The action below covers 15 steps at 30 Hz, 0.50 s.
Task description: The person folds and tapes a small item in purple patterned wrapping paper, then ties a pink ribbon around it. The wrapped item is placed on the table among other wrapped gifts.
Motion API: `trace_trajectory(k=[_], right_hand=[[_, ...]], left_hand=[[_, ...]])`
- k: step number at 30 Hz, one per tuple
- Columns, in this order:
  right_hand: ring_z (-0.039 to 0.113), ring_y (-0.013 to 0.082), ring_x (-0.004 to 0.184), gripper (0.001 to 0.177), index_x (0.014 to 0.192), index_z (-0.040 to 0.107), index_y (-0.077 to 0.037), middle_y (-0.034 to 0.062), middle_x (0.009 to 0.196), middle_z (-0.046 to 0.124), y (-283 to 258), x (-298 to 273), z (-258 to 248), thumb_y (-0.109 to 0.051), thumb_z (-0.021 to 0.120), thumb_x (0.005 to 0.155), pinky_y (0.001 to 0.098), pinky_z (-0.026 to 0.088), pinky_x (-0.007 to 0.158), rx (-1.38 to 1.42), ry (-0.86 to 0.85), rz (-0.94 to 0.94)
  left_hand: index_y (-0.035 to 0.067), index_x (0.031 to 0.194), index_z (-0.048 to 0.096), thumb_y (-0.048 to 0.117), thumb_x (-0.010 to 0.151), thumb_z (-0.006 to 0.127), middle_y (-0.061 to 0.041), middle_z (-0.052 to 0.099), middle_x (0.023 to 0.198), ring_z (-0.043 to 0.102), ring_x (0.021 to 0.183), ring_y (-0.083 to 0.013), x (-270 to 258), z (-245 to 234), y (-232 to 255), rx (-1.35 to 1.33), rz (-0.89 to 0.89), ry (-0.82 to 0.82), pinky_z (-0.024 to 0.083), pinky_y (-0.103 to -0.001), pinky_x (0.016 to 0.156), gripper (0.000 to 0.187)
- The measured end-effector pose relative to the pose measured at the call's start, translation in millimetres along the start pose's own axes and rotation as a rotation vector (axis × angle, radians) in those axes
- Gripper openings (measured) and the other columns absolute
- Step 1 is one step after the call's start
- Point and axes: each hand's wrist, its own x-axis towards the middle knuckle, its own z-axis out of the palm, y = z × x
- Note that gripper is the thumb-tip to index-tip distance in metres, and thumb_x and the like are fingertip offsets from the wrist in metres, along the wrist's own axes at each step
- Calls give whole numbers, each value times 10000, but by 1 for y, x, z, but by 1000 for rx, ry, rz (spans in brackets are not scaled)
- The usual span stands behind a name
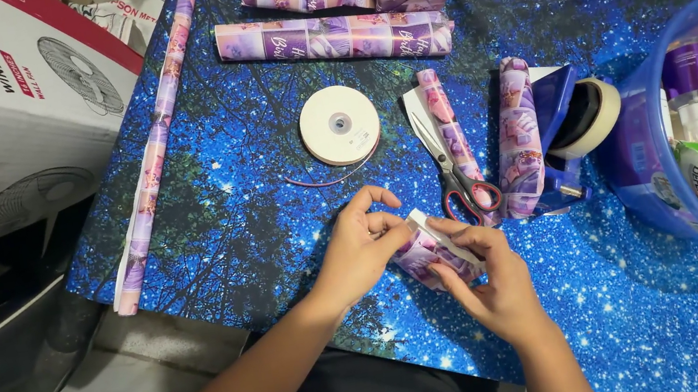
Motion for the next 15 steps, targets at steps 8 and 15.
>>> trace_trajectory(k=[8, 15], right_hand=[[757, 241, 1074, 407, 1137, 482, -29, 192, 1259, 716, -9, 8, -4, -22, 773, 851, 326, 615, 857, -61, -68, -53], [783, 210, 1000, 392, 1117, 506, -37, 160, 1252, 729, -19, 13, -7, -21, 783, 840, 305, 627, 806, -113, -102, -79]], left_hand=[[27, 1190, 533, 27, 923, 636, -55, 731, 816, 618, 717, -40, 0, -6, 10, 4, -28, -12, 434, -194, 617, 286], [48, 1157, 515, 79, 939, 697, -62, 706, 758, 499, 591, -28, 0, -4, 17, 135, -59, 5, 326, -211, 482, 286]])
